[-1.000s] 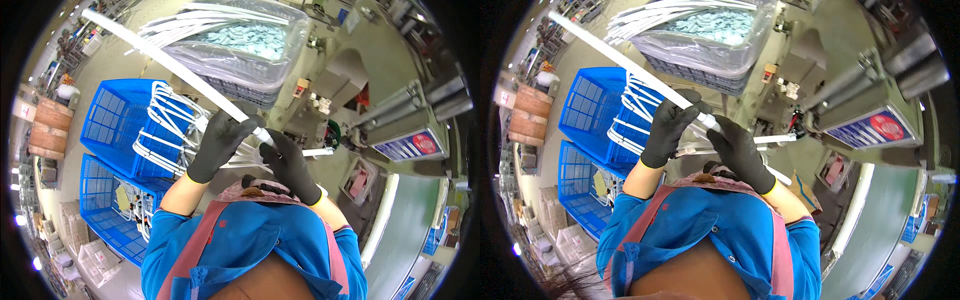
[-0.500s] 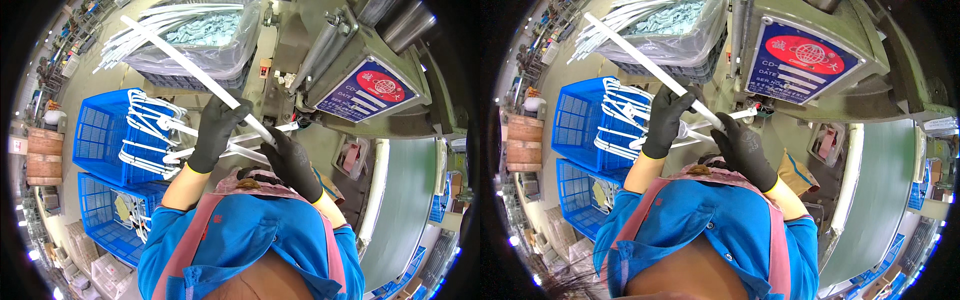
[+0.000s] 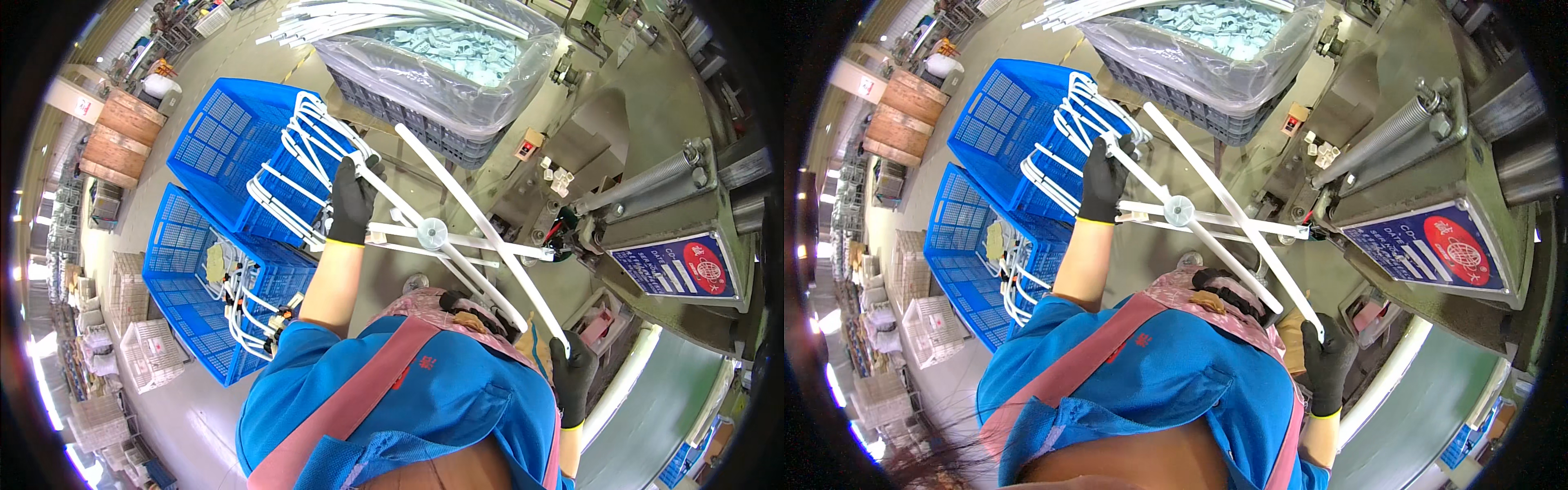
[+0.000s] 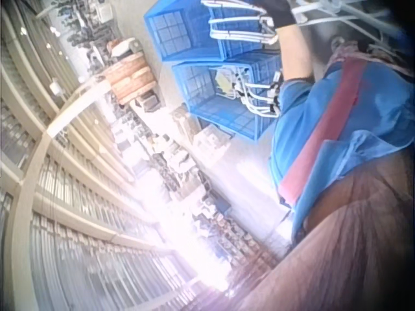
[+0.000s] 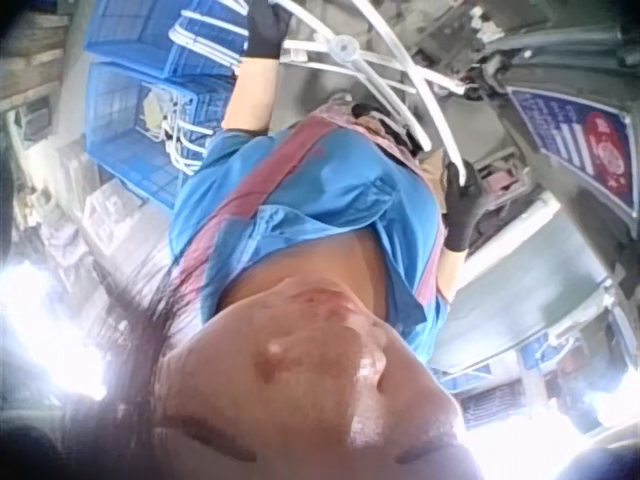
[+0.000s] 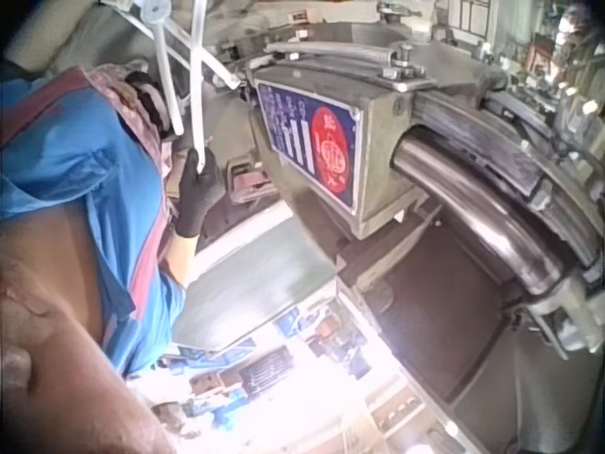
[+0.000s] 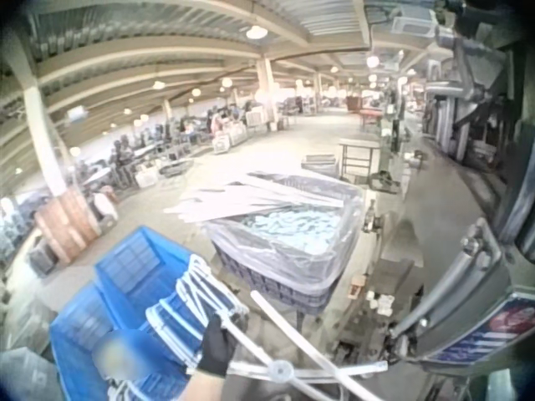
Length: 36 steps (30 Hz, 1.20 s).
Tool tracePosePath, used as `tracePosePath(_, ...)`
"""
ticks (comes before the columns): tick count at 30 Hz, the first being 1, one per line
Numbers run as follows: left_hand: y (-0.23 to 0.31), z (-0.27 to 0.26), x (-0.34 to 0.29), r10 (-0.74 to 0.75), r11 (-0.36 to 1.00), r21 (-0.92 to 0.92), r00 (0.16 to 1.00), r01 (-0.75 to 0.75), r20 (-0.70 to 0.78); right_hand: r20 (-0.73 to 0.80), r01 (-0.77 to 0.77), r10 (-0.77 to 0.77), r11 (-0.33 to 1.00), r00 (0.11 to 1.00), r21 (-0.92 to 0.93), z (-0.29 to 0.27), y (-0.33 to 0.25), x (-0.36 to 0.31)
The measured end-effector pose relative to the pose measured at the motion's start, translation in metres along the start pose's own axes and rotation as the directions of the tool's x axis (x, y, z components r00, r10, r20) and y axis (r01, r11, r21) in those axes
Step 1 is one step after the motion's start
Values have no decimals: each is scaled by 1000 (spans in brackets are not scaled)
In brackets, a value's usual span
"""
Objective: The person repeatedly picks white plastic rods and small connectors from a bin, inserts the connectors into the rods, and places the assembled units into a blue basket. The process is repeated continuously.
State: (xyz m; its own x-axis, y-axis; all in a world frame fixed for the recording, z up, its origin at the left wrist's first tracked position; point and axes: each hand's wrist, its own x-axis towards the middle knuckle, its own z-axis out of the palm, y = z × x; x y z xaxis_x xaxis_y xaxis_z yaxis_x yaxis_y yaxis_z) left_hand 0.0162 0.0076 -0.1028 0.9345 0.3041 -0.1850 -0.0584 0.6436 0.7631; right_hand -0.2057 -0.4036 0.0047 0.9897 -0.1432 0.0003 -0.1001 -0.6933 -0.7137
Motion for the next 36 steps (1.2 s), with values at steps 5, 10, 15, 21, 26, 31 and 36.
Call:
tracePosePath(5, -5, 18, 9, 149, 986, 81, 987, -144, -66, -1, 84, -84, 996, 996, -34, 3, 4, 9)
tracePosePath(10, 2, 17, 11, 122, 975, 190, 992, -113, -33, 71, 77, -72, 994, 995, -78, 9, 0, 14)
tracePosePath(15, 6, 12, 13, 99, 962, 254, 995, -101, 20, 103, 201, -182, 953, 978, -227, -1, 6, 24)
tracePosePath(21, 22, 12, 5, 31, 859, 511, 999, -40, 26, 190, 286, -248, 935, 950, -210, -7, 25, 34)
tracePosePath(26, 15, -1, 8, -44, 971, 238, 999, 35, 30, 601, -314, 160, 936, 783, 161, 29, 9, 67)
tracePosePath(31, 16, -21, 12, -60, 902, 431, 996, 25, 67, 214, 391, -352, 902, 911, -181, 58, -18, 89)
tracePosePath(36, 19, 24, -13, 562, -185, 775, 582, -604, 587, 196, 399, -347, 808, 917, -433, 40, -28, 101)
